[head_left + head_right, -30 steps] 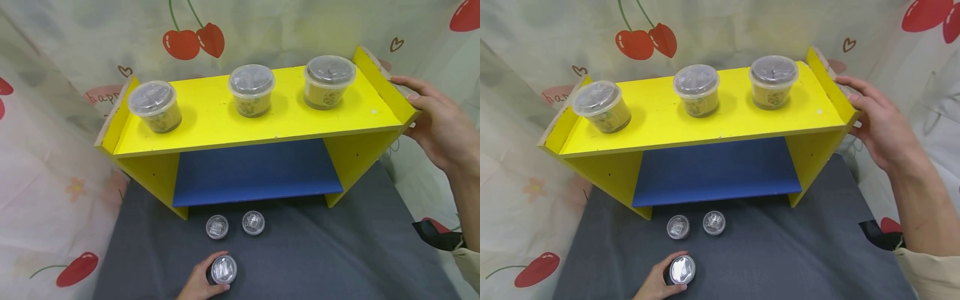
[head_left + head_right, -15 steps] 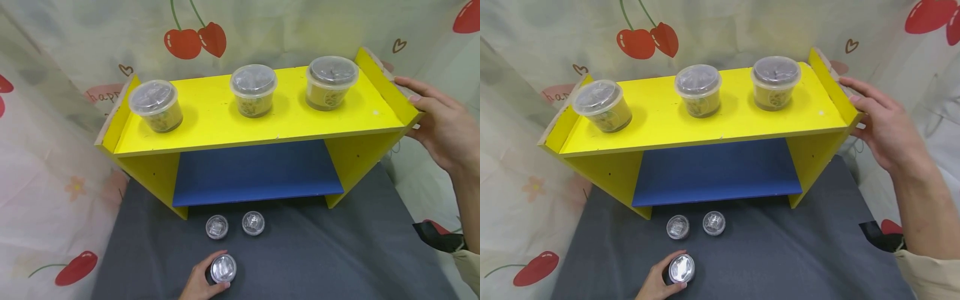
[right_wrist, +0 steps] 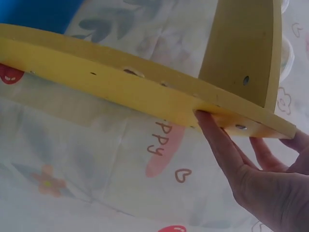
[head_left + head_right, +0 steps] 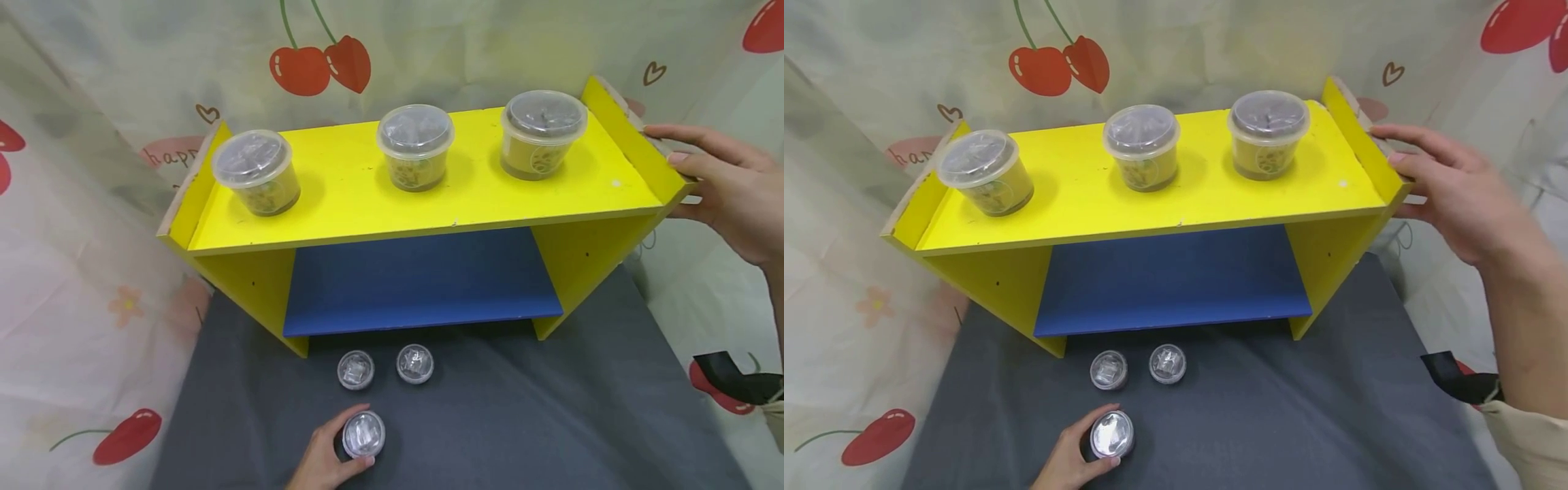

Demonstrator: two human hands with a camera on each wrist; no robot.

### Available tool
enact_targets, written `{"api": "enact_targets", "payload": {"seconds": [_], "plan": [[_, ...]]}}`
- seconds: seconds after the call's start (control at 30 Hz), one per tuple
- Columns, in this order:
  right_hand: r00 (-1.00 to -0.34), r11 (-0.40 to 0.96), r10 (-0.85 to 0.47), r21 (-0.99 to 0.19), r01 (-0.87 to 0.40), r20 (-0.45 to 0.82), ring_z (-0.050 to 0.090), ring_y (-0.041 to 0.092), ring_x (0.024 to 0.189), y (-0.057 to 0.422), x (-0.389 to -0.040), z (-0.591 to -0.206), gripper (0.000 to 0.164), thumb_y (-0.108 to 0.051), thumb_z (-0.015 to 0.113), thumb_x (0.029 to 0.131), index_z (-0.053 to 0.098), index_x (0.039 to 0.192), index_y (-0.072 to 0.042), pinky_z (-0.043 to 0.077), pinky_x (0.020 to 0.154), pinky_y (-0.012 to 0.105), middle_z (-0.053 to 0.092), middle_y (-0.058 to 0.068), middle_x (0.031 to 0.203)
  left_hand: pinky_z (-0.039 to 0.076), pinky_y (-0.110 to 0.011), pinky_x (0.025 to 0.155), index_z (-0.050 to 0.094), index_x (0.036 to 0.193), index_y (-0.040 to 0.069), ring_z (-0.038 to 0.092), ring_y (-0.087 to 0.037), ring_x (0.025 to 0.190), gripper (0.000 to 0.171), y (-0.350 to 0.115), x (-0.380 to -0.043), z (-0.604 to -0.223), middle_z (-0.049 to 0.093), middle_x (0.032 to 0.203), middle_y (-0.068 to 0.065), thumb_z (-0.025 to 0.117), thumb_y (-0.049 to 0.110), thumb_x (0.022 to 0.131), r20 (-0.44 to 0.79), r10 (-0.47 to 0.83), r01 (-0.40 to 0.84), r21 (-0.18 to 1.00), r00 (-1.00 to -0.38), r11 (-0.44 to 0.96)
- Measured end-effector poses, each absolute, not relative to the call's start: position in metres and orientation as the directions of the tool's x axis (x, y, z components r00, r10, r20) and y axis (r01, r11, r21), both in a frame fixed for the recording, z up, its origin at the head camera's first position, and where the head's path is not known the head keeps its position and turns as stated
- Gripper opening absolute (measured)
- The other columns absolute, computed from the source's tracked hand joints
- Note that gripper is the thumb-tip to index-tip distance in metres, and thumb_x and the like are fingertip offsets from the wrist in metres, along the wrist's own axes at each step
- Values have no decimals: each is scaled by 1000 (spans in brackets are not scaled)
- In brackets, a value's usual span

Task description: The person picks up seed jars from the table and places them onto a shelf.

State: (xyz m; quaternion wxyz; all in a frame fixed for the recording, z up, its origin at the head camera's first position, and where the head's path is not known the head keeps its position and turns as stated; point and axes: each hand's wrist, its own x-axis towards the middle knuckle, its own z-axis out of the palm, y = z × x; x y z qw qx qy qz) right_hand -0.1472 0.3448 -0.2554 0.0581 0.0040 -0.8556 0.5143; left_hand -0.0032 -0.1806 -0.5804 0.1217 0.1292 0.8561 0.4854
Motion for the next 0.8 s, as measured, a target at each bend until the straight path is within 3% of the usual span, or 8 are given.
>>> {"api": "enact_targets", "payload": {"seconds": [0.17, 0.37, 0.5, 0.63, 0.8], "plan": [[-995, 474, 26, -878, -68, 91, 60, 5, 91, 351, -150, -255, 45, -25, 41, 108, 39, 153, -28, 50, 67, 11, 35, -5, 146, 44, -36, 102, 57, 140, 23, 58, -11, 118, 78, -181, -8, -571, 61, 130, 16, 91, 27, 70, -79, 351, 114, 860, -933, 497], [-992, 437, 9, -893, -109, 125, 62, 5, 91, 356, -150, -259, 44, -20, 42, 107, 43, 150, -26, 52, 67, 14, 41, -9, 136, 44, -32, 102, 55, 140, 25, 59, -12, 118, 77, -180, -11, -563, 61, 131, 12, 89, 22, 71, 63, 394, 261, 842, -917, 472], [-992, 413, -5, -903, -118, 127, 61, 5, 93, 357, -150, -261, 44, -19, 41, 107, 42, 151, -25, 52, 67, 14, 40, -8, 139, 43, -29, 102, 53, 141, 28, 59, -13, 119, 81, -180, -16, -553, 61, 132, 10, 90, 21, 70, 123, 403, 318, 826, -907, 465], [-995, 424, -11, -901, -92, 96, 59, 4, 96, 357, -152, -261, 46, -21, 39, 108, 38, 153, -28, 52, 66, 13, 27, -1, 155, 46, -32, 99, 53, 141, 28, 60, -14, 119, 80, -179, -22, -541, 61, 134, 7, 90, 23, 71, 137, 398, 319, 839, -907, 440], [-997, 366, -46, -927, -82, 70, 56, 7, 100, 360, -154, -263, 48, -18, 39, 108, 35, 154, -29, 53, 64, 15, 13, -3, 163, 49, -36, 96, 53, 142, 22, 61, -15, 118, 77, -179, -29, -530, 62, 135, -1, 88, 25, 74, 147, 409, 321, 859, -901, 399]]}}
